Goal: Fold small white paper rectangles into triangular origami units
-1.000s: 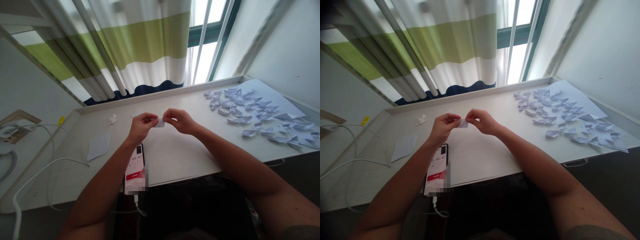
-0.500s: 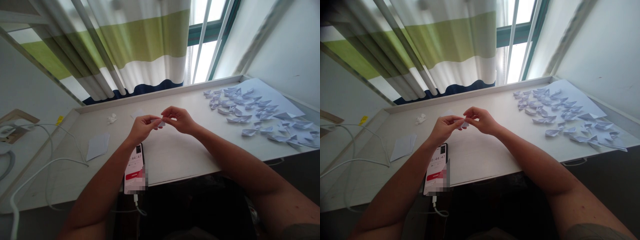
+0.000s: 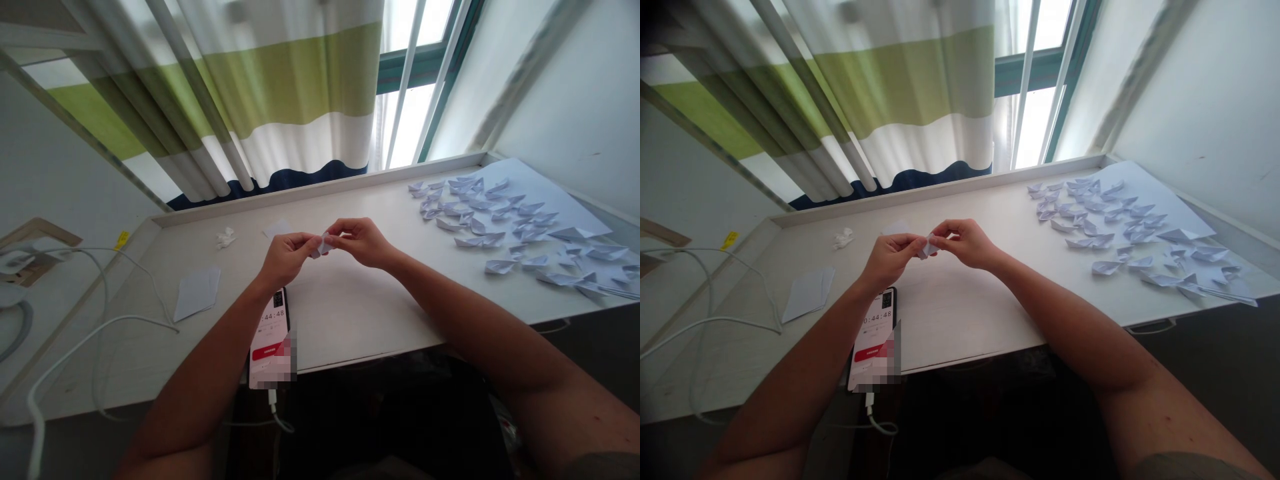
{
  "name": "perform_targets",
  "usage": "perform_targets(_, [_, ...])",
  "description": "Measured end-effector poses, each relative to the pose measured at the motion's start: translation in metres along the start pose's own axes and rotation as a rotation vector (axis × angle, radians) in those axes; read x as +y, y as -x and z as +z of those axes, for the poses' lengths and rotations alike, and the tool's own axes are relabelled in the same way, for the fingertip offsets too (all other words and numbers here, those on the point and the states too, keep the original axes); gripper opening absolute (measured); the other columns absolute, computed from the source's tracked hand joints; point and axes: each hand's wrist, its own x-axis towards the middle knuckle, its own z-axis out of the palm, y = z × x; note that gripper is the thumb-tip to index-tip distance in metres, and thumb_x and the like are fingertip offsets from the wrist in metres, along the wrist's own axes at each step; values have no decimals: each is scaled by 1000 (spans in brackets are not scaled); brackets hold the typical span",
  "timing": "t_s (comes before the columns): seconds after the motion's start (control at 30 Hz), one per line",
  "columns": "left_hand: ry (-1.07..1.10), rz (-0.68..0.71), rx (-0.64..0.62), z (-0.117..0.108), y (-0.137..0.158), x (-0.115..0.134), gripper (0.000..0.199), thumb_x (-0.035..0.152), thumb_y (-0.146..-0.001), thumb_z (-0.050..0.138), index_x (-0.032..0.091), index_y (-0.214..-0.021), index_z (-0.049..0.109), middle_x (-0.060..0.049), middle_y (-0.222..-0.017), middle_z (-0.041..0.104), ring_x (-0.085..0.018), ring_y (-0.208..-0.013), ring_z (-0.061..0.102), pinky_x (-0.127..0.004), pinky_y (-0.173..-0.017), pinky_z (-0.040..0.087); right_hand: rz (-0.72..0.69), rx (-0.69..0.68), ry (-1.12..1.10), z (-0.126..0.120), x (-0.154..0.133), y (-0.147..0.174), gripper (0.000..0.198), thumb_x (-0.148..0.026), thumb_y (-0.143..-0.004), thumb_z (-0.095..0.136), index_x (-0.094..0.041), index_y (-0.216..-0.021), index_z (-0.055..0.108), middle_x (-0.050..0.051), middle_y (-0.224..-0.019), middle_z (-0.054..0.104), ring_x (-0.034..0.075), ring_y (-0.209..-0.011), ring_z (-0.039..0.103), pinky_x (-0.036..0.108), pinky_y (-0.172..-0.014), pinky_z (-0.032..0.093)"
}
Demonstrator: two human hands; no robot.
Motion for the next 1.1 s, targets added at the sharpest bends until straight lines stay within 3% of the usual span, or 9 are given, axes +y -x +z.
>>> perform_targets(0.43, [-53,33,-86,0,2,1,40,58,-87,86,20,-100,90,-10,-94,86,-25,-86,79,-36,-80,60,47,-29,-34,1,0,1,42,-57,-84,90,-16,-91,82,7,-88,83,20,-82,76,38,-80,64])
perform_targets(0.73, [-39,9,-31,2,1,-2,42,60,-85,87,19,-93,90,-11,-90,86,-24,-82,78,-35,-79,60,4,-37,-30,2,-2,2,43,-59,-89,86,-16,-92,80,6,-86,81,20,-80,75,38,-78,64])
perform_targets(1.1, [-55,52,1,7,3,-4,35,56,-84,88,21,-87,90,-8,-82,84,-22,-73,75,-33,-70,57,9,-25,18,3,-4,3,25,-42,-96,75,-18,-86,76,3,-83,76,18,-79,70,33,-75,59])
